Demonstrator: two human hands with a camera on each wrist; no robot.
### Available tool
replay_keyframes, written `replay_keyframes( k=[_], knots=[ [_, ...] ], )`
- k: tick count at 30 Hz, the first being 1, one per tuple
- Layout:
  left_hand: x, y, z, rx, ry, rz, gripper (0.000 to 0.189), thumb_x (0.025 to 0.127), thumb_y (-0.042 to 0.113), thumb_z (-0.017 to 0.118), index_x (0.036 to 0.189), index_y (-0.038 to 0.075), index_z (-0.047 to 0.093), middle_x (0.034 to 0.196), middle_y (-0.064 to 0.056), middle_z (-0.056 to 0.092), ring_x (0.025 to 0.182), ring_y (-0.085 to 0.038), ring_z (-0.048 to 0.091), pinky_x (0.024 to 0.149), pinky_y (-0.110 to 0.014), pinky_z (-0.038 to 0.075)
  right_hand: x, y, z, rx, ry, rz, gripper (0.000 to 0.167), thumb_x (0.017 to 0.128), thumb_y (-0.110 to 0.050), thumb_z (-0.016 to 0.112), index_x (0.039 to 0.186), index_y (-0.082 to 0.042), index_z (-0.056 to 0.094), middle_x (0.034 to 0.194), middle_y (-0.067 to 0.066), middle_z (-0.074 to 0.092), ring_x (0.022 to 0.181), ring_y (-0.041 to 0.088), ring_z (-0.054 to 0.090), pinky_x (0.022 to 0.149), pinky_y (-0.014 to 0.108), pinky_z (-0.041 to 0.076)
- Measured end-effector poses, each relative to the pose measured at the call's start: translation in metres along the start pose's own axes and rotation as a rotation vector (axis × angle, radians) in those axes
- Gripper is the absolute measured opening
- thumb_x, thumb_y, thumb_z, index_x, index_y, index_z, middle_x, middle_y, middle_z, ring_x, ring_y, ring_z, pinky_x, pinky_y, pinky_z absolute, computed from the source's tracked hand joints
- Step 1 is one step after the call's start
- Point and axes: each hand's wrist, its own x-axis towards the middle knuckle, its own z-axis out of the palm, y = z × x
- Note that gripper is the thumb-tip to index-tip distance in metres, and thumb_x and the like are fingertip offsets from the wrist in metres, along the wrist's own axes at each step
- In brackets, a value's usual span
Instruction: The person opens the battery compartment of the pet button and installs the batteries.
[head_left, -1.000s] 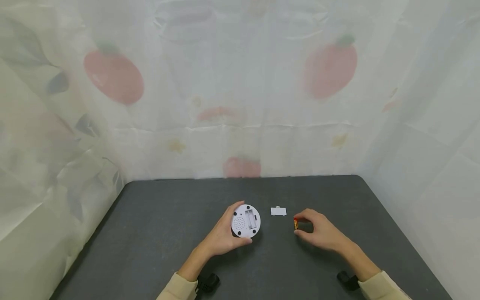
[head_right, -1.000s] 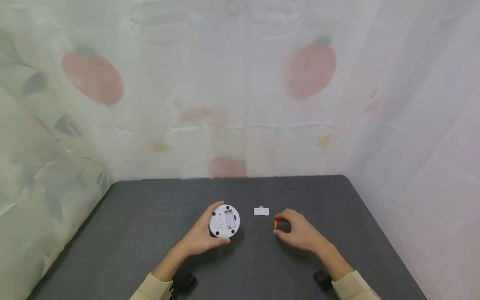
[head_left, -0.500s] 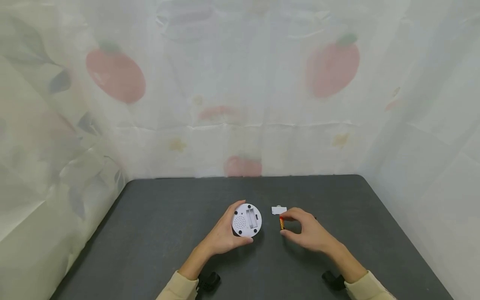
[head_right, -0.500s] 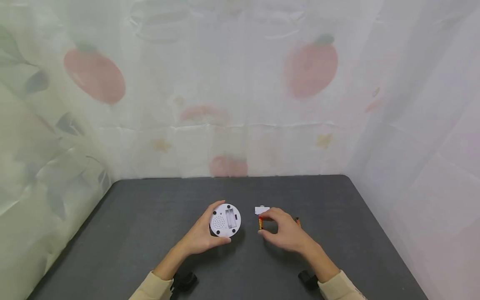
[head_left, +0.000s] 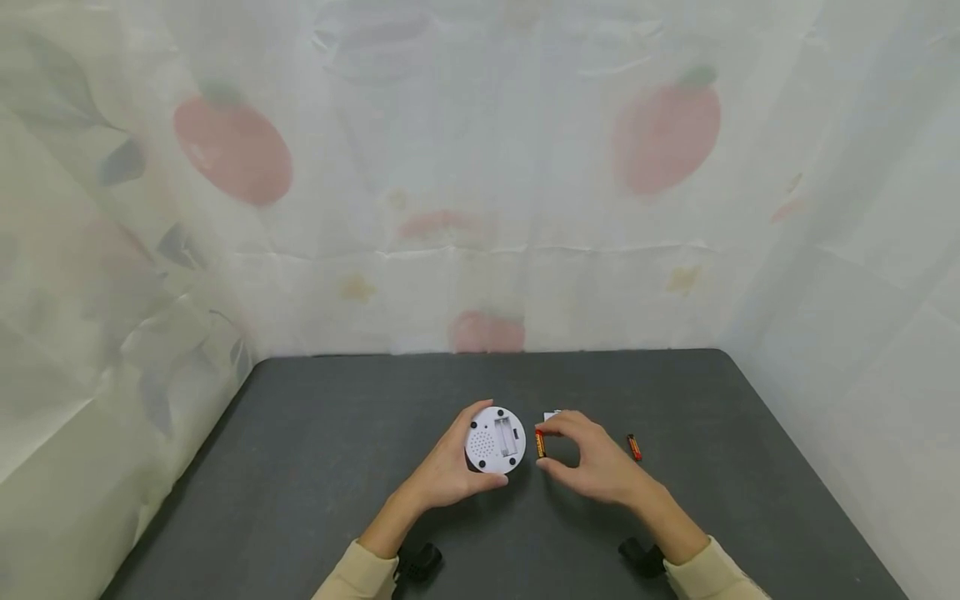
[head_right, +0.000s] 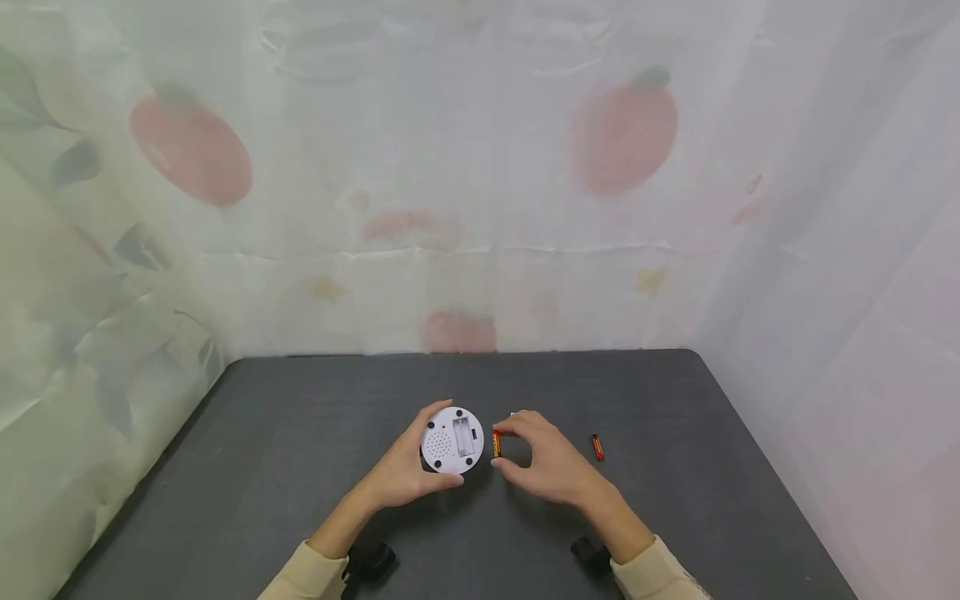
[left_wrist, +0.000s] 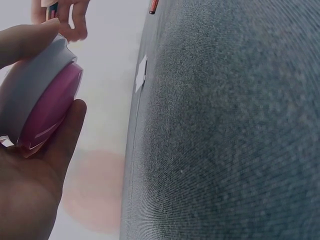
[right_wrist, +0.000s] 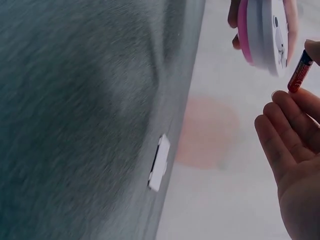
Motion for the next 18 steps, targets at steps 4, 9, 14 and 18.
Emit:
replay_keyframes(
  k=[4,9,14,18],
  knots=[
    [0.0,0.0,-0.001,-0.014,-0.015,0.003,0.105,0.075,0.032,0.092,0.156,0.037,0.027,0.143,0.004,0.045,0.12,-0.017,0.051,0.1,-0.048,0.041,0.006,-0.004,0.003,-0.027,-0.001,-0.037,0.043,0.09,-0.023,0.08,0.129,-0.01,0.067,0.124,-0.005,0.063,0.115,0.017,0.058,0.091,0.045,0.051],
    [0.0,0.0,-0.001,-0.023,-0.03,0.002,0.105,0.076,0.033,0.092,0.157,0.037,0.025,0.141,0.005,0.046,0.117,-0.016,0.052,0.098,-0.046,0.042,0.014,-0.008,0.007,-0.036,0.02,-0.09,0.046,0.087,-0.02,0.083,0.129,-0.01,0.067,0.122,-0.005,0.063,0.115,0.014,0.057,0.091,0.042,0.052],
    [0.0,0.001,-0.001,-0.041,-0.041,0.006,0.105,0.077,0.032,0.091,0.158,0.036,0.024,0.141,0.005,0.045,0.116,-0.016,0.052,0.097,-0.044,0.043,0.019,-0.01,0.012,-0.084,0.04,-0.13,0.048,0.085,-0.019,0.083,0.13,-0.01,0.067,0.124,-0.003,0.062,0.116,0.015,0.056,0.091,0.041,0.052],
    [-0.001,0.002,-0.001,-0.052,-0.056,0.002,0.103,0.079,0.031,0.089,0.158,0.035,0.023,0.142,0.003,0.044,0.114,-0.017,0.053,0.094,-0.041,0.045,0.021,-0.011,0.015,-0.139,0.037,-0.137,0.046,0.086,-0.022,0.082,0.129,-0.012,0.068,0.124,-0.003,0.06,0.116,0.014,0.054,0.09,0.038,0.052]
  ],
)
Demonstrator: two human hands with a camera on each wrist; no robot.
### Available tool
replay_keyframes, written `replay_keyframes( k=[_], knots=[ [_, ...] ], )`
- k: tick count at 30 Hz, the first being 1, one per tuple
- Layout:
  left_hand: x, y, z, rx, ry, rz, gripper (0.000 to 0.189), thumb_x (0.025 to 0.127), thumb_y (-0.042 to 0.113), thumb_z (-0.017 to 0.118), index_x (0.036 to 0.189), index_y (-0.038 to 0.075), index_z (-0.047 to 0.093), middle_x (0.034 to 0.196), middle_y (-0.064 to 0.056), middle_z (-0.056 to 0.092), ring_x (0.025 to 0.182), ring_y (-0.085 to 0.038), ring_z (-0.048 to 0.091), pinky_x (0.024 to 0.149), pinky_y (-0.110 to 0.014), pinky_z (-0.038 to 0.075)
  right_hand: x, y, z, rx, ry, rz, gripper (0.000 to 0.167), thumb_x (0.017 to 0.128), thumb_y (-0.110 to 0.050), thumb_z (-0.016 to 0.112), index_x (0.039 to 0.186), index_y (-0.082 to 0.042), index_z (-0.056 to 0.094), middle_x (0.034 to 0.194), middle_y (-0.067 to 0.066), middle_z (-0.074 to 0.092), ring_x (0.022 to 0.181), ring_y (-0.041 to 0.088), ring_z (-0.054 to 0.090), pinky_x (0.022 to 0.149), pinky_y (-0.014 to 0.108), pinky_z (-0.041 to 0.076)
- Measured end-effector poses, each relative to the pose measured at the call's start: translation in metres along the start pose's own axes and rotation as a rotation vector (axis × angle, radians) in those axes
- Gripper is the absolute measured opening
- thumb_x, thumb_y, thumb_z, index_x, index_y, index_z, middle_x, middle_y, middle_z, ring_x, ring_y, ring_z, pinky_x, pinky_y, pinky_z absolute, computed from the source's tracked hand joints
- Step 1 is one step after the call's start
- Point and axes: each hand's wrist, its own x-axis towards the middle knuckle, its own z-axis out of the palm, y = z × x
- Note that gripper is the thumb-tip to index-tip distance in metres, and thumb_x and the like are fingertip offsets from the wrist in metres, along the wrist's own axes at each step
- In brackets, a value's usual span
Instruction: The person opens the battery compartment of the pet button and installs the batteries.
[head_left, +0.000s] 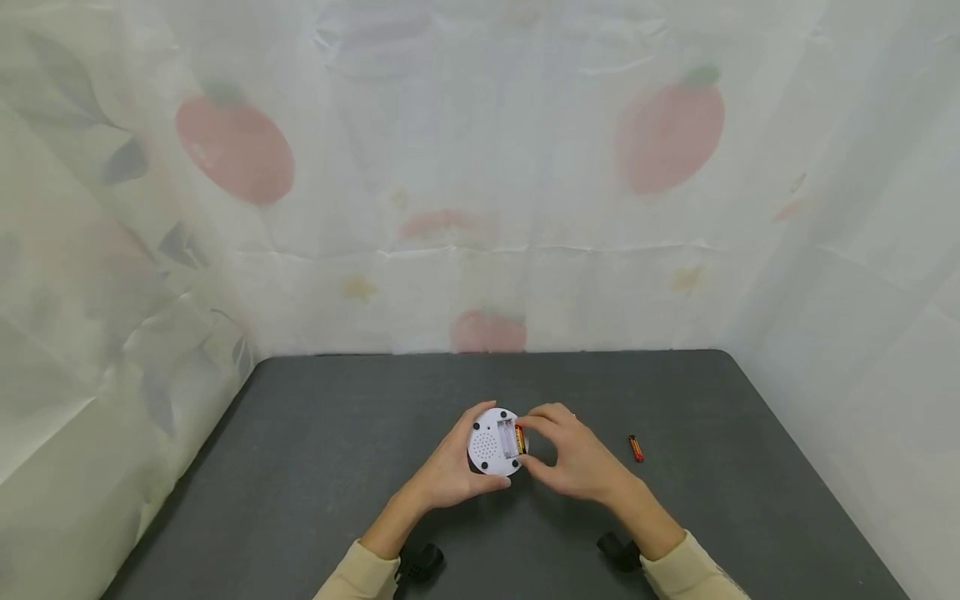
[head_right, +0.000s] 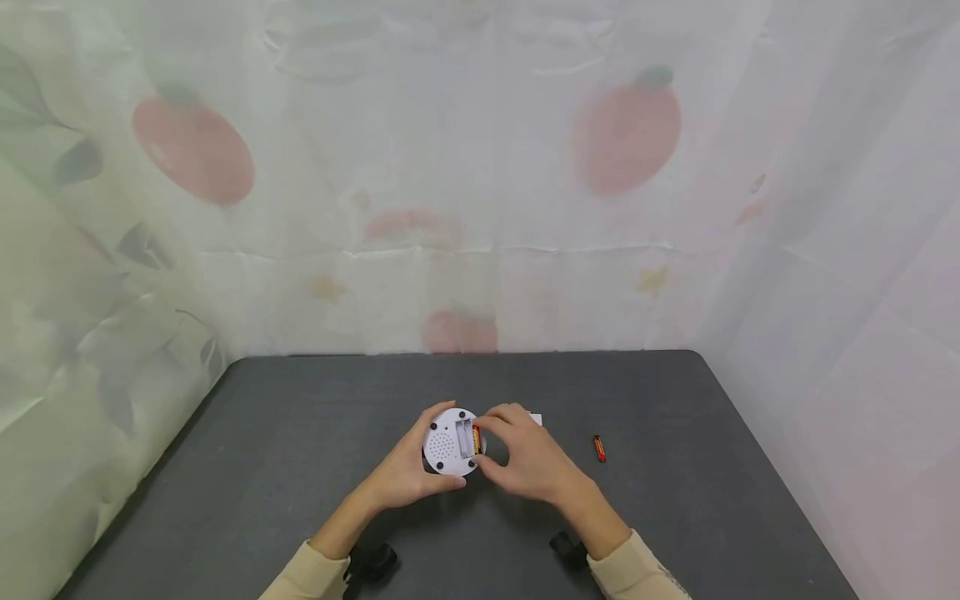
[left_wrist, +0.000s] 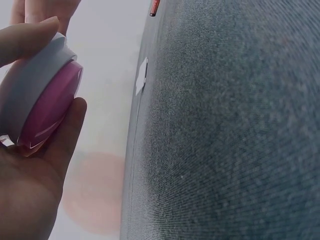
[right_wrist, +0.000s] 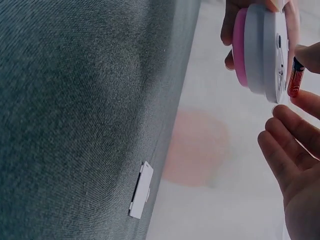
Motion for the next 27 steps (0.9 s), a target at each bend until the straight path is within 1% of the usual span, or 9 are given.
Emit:
replay_keyframes(
  k=[4,8,15,20,23,27],
  knots=[
    [-0.001,0.0004,-0.0005,0.003,-0.005,-0.005,0.103,0.08,0.032,0.088,0.158,0.036,0.021,0.142,0.003,0.044,0.111,-0.018,0.053,0.09,-0.038,0.046,0.0013,-0.0012,0.0032,-0.03,-0.006,-0.014,0.045,0.086,-0.022,0.082,0.128,-0.013,0.068,0.124,-0.002,0.058,0.113,0.014,0.054,0.086,0.035,0.053],
    [-0.0013,0.0005,-0.0015,-0.001,-0.004,-0.006,0.103,0.081,0.03,0.088,0.158,0.038,0.021,0.142,0.003,0.044,0.11,-0.018,0.054,0.089,-0.036,0.048,0.002,-0.0027,0.0057,-0.033,-0.025,-0.01,0.047,0.088,-0.022,0.081,0.131,-0.013,0.067,0.127,0.001,0.058,0.114,0.015,0.055,0.087,0.035,0.053],
    [-0.0015,0.0007,-0.0029,-0.008,-0.005,-0.001,0.103,0.081,0.031,0.088,0.159,0.036,0.021,0.142,0.002,0.044,0.11,-0.018,0.054,0.089,-0.036,0.048,0.0021,-0.0032,0.0085,-0.003,-0.066,0.066,0.049,0.091,-0.025,0.079,0.136,-0.014,0.064,0.131,0.0,0.056,0.117,0.015,0.056,0.092,0.037,0.052],
    [-0.0016,0.0014,-0.0027,0.0,-0.003,-0.004,0.102,0.08,0.031,0.088,0.158,0.035,0.022,0.142,0.002,0.044,0.11,-0.018,0.054,0.088,-0.035,0.048,0.002,-0.0031,0.0088,0.003,-0.085,0.102,0.05,0.091,-0.026,0.079,0.137,-0.016,0.064,0.131,-0.002,0.056,0.118,0.015,0.056,0.093,0.038,0.052],
    [-0.0012,0.002,-0.0024,0.002,0.0,0.0,0.103,0.079,0.03,0.089,0.158,0.035,0.023,0.141,0.002,0.044,0.111,-0.019,0.053,0.089,-0.037,0.047,0.0021,-0.0033,0.0085,0.058,-0.087,0.133,0.053,0.091,-0.025,0.079,0.14,-0.015,0.06,0.131,-0.002,0.057,0.118,0.014,0.057,0.094,0.038,0.052],
    [-0.0009,0.0019,-0.0019,0.001,0.005,0.002,0.103,0.079,0.03,0.09,0.158,0.035,0.024,0.14,0.002,0.046,0.113,-0.018,0.053,0.092,-0.039,0.046,0.0019,-0.0028,0.009,0.187,-0.068,0.179,0.06,0.092,-0.023,0.079,0.145,-0.011,0.054,0.13,-0.002,0.058,0.114,0.015,0.061,0.095,0.037,0.052]
  ],
)
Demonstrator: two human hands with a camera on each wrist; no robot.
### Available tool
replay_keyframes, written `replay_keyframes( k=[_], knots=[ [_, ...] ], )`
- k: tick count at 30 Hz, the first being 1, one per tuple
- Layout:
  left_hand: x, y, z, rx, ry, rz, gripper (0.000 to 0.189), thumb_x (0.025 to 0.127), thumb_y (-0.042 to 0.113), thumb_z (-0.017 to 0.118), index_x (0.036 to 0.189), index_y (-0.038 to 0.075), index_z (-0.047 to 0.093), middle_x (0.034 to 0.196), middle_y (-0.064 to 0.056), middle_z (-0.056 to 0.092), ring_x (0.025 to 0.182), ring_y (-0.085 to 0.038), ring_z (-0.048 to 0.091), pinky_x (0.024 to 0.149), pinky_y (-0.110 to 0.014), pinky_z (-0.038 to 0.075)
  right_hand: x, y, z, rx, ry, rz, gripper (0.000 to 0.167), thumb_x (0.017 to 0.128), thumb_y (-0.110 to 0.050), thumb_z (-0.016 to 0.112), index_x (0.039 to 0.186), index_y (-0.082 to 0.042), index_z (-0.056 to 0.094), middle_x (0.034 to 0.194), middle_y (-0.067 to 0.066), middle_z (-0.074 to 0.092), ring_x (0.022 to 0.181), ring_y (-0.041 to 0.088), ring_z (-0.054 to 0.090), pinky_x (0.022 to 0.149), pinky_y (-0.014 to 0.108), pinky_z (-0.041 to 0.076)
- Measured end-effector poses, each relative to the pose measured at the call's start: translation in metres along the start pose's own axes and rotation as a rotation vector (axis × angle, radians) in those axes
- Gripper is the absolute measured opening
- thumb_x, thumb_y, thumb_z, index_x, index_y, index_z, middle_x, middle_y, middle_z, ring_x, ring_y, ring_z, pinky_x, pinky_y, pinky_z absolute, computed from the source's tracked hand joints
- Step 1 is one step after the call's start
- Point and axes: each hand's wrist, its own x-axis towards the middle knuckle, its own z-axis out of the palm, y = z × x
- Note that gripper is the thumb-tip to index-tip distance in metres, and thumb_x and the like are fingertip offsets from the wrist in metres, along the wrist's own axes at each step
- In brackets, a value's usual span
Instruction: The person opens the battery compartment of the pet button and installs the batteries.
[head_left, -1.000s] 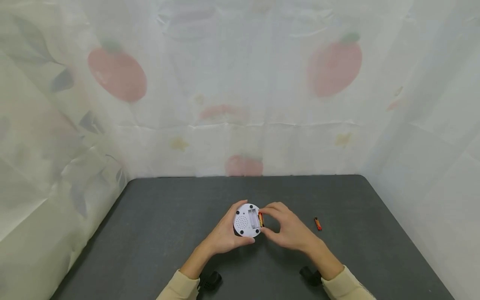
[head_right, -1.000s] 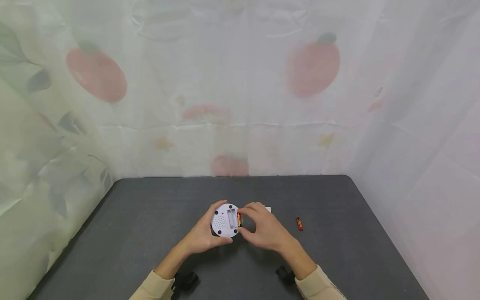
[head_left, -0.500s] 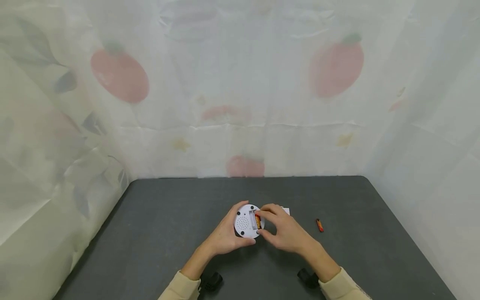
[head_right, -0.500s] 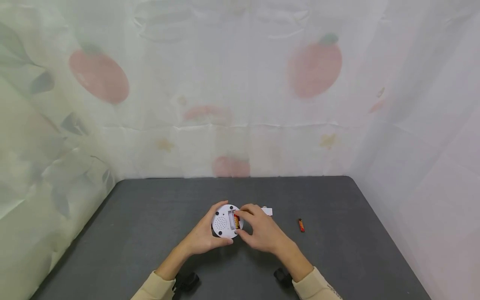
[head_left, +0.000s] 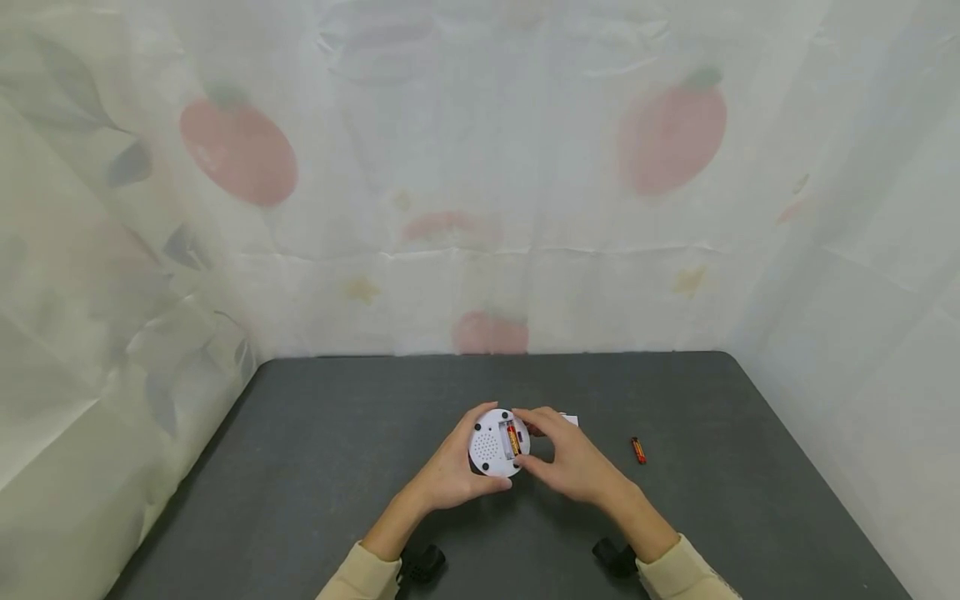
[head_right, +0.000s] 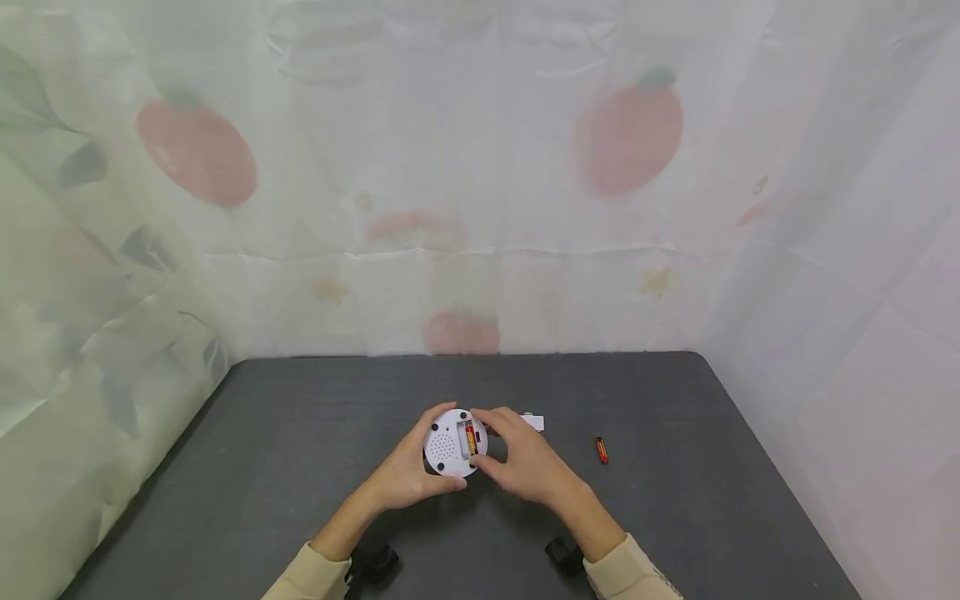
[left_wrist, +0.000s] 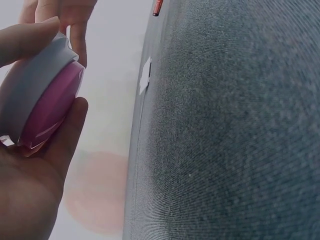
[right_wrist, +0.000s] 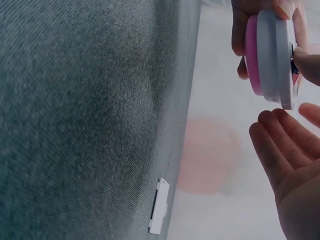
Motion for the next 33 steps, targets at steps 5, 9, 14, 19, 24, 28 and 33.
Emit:
replay_keyframes(
  k=[5,9,14,19,24,28,33],
  knots=[
    [0.001,-0.001,0.0,-0.01,0.005,0.002,0.103,0.078,0.03,0.09,0.157,0.035,0.024,0.139,0.003,0.047,0.113,-0.018,0.054,0.092,-0.039,0.046,0.0,0.004,0.004,0.163,0.03,0.056,0.058,0.093,-0.026,0.078,0.145,-0.012,0.055,0.124,-0.002,0.061,0.106,0.015,0.064,0.093,0.038,0.053],
    [0.001,0.0,0.0,-0.028,0.008,0.002,0.104,0.078,0.029,0.091,0.157,0.035,0.024,0.137,0.003,0.048,0.111,-0.018,0.055,0.091,-0.037,0.046,0.0,0.006,0.007,0.298,0.045,0.113,0.057,0.092,-0.025,0.079,0.143,-0.014,0.056,0.122,-0.001,0.063,0.102,0.018,0.064,0.091,0.039,0.054],
    [0.001,0.0,0.0,-0.039,0.01,0.004,0.103,0.078,0.03,0.091,0.157,0.035,0.025,0.136,0.002,0.049,0.11,-0.019,0.055,0.089,-0.036,0.047,0.001,0.01,0.011,0.445,0.026,0.177,0.056,0.092,-0.02,0.078,0.143,-0.015,0.054,0.128,0.007,0.061,0.101,0.023,0.064,0.085,0.031,0.055],
    [0.001,0.0,0.0,-0.051,0.004,0.003,0.104,0.078,0.029,0.091,0.157,0.034,0.024,0.136,0.001,0.049,0.108,-0.019,0.056,0.088,-0.035,0.047,0.001,0.012,0.014,0.534,0.008,0.197,0.055,0.093,-0.014,0.075,0.143,-0.012,0.052,0.133,0.015,0.057,0.095,0.025,0.066,0.077,0.031,0.055],
    [0.001,0.0,0.0,-0.085,0.002,0.008,0.104,0.078,0.024,0.091,0.158,0.031,0.024,0.137,-0.002,0.049,0.108,-0.019,0.055,0.088,-0.035,0.047,0.004,0.011,0.018,0.639,-0.002,0.244,0.055,0.094,-0.011,0.074,0.144,-0.008,0.05,0.129,0.022,0.054,0.089,0.021,0.067,0.078,0.032,0.054],
    [0.002,0.0,0.0,-0.103,0.009,0.011,0.104,0.078,0.021,0.091,0.158,0.029,0.025,0.137,-0.004,0.049,0.108,-0.02,0.055,0.089,-0.035,0.046,0.006,0.009,0.021,0.704,0.014,0.303,0.055,0.094,-0.01,0.073,0.144,-0.007,0.049,0.122,0.023,0.053,0.087,0.019,0.065,0.08,0.034,0.053],
    [0.002,0.0,0.001,-0.107,0.021,0.017,0.103,0.079,0.018,0.09,0.158,0.027,0.025,0.138,-0.006,0.048,0.108,-0.021,0.054,0.088,-0.034,0.046,0.009,0.004,0.026,0.733,0.06,0.362,0.051,0.095,-0.008,0.071,0.141,-0.007,0.049,0.116,0.022,0.053,0.086,0.019,0.063,0.081,0.038,0.052]
  ],
)
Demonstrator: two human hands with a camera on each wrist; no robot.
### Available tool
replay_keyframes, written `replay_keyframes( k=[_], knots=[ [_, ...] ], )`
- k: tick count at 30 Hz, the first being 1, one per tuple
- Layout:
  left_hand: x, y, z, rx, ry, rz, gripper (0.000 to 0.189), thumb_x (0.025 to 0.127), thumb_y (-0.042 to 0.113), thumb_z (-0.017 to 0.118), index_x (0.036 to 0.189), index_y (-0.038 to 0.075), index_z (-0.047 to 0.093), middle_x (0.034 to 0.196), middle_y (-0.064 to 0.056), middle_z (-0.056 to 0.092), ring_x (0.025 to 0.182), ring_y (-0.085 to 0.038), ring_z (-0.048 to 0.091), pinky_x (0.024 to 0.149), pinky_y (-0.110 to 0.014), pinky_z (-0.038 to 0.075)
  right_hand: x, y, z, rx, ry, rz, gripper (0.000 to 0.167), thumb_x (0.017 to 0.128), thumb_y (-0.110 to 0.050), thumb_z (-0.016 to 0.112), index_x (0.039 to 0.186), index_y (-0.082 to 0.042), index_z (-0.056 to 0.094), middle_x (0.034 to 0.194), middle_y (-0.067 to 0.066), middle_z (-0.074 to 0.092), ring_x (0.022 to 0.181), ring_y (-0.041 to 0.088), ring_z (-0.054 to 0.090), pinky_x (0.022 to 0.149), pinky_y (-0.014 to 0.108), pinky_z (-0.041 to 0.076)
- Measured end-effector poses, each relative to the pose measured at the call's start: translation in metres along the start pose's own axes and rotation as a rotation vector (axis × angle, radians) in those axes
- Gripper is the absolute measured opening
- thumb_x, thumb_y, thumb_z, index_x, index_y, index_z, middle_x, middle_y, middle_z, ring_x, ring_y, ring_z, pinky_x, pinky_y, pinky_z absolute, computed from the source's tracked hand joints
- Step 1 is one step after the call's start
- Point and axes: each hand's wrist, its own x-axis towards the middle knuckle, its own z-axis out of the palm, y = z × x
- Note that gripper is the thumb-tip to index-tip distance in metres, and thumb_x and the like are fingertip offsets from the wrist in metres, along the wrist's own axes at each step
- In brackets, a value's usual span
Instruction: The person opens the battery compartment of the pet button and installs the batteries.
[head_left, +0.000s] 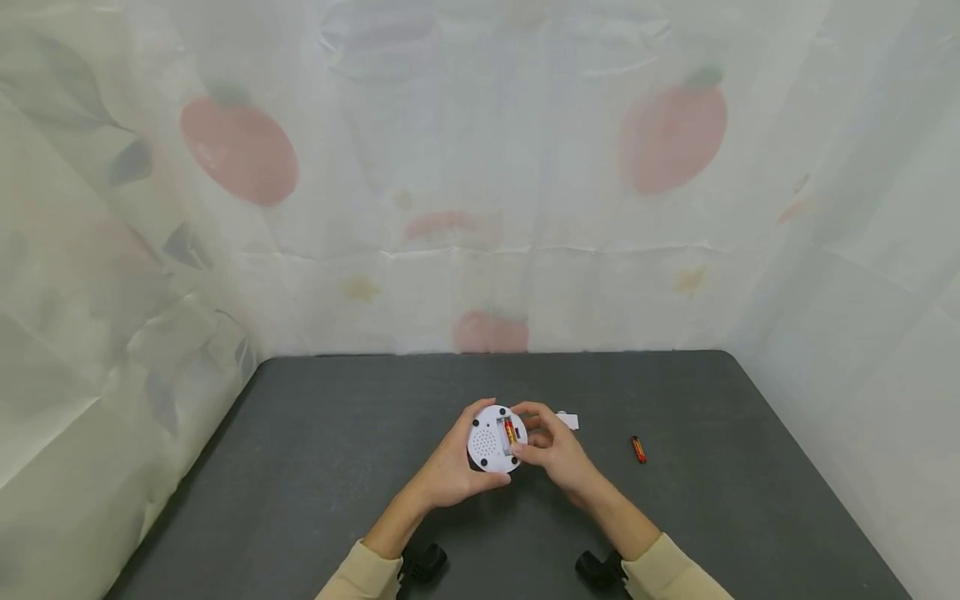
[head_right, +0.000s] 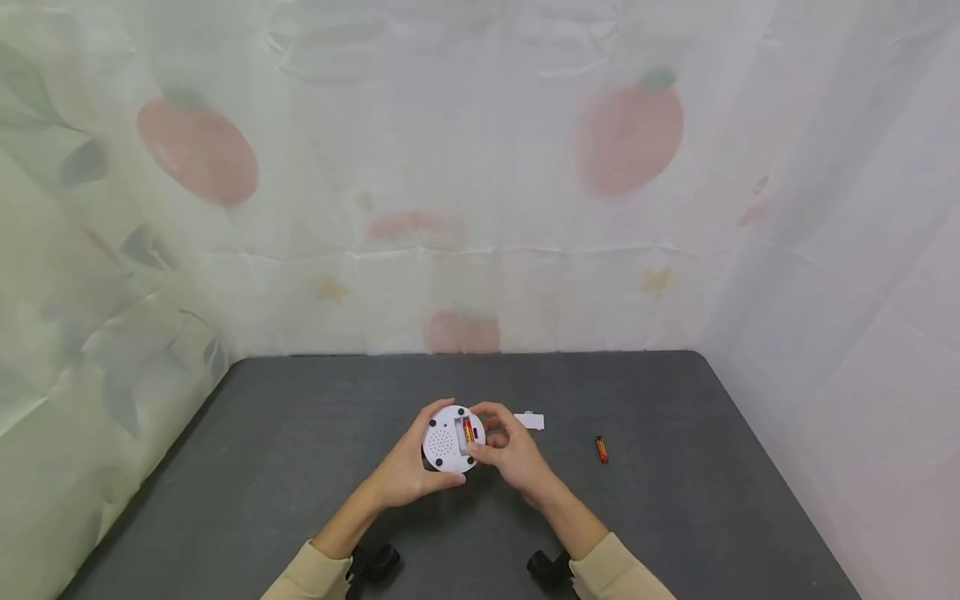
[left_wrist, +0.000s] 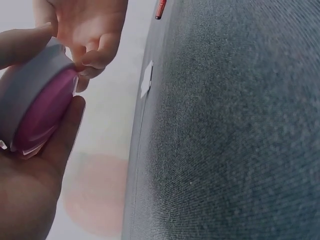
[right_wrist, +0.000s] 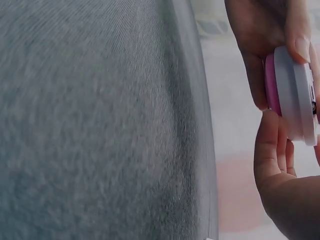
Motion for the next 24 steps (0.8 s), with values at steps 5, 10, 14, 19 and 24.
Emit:
replay_keyframes(
  k=[5,10,14,19,24],
  knots=[
    [0.0,0.0,0.001,0.025,0.007,0.01,0.103,0.078,0.021,0.091,0.158,0.026,0.025,0.136,-0.005,0.049,0.107,-0.02,0.055,0.087,-0.033,0.047,0.001,0.0,0.005,0.005,0.027,0.025,0.048,0.096,-0.006,0.068,0.139,-0.007,0.047,0.115,0.02,0.053,0.09,0.019,0.062,0.082,0.037,0.051],
    [0.0,0.0,0.001,0.008,-0.002,0.008,0.105,0.078,0.022,0.091,0.158,0.028,0.024,0.135,-0.005,0.049,0.106,-0.02,0.056,0.086,-0.033,0.048,0.001,-0.001,0.007,-0.014,0.037,0.018,0.046,0.097,-0.007,0.066,0.138,-0.008,0.046,0.114,0.019,0.053,0.091,0.021,0.062,0.082,0.035,0.05],
    [0.0,-0.001,0.0,0.003,-0.008,0.011,0.104,0.078,0.022,0.09,0.158,0.03,0.023,0.136,-0.005,0.049,0.105,-0.02,0.056,0.085,-0.033,0.049,-0.001,-0.002,0.007,-0.023,0.027,0.012,0.045,0.098,-0.007,0.065,0.139,-0.009,0.045,0.115,0.019,0.052,0.092,0.02,0.062,0.084,0.039,0.051],
    [-0.001,0.0,-0.002,-0.005,-0.011,0.008,0.103,0.078,0.024,0.091,0.157,0.031,0.025,0.135,-0.005,0.05,0.106,-0.021,0.056,0.086,-0.034,0.048,-0.004,-0.005,-0.001,-0.101,-0.027,-0.017,0.046,0.101,-0.014,0.063,0.143,-0.01,0.045,0.119,0.019,0.054,0.092,0.02,0.064,0.085,0.042,0.054],
    [0.0,0.001,-0.003,-0.015,-0.016,-0.002,0.104,0.077,0.025,0.091,0.157,0.033,0.025,0.135,-0.003,0.05,0.109,-0.021,0.055,0.09,-0.037,0.046,-0.011,-0.011,-0.018,-0.171,-0.098,-0.057,0.045,0.103,-0.015,0.062,0.144,-0.004,0.048,0.12,0.02,0.059,0.095,0.029,0.067,0.085,0.043,0.056]
  ],
)
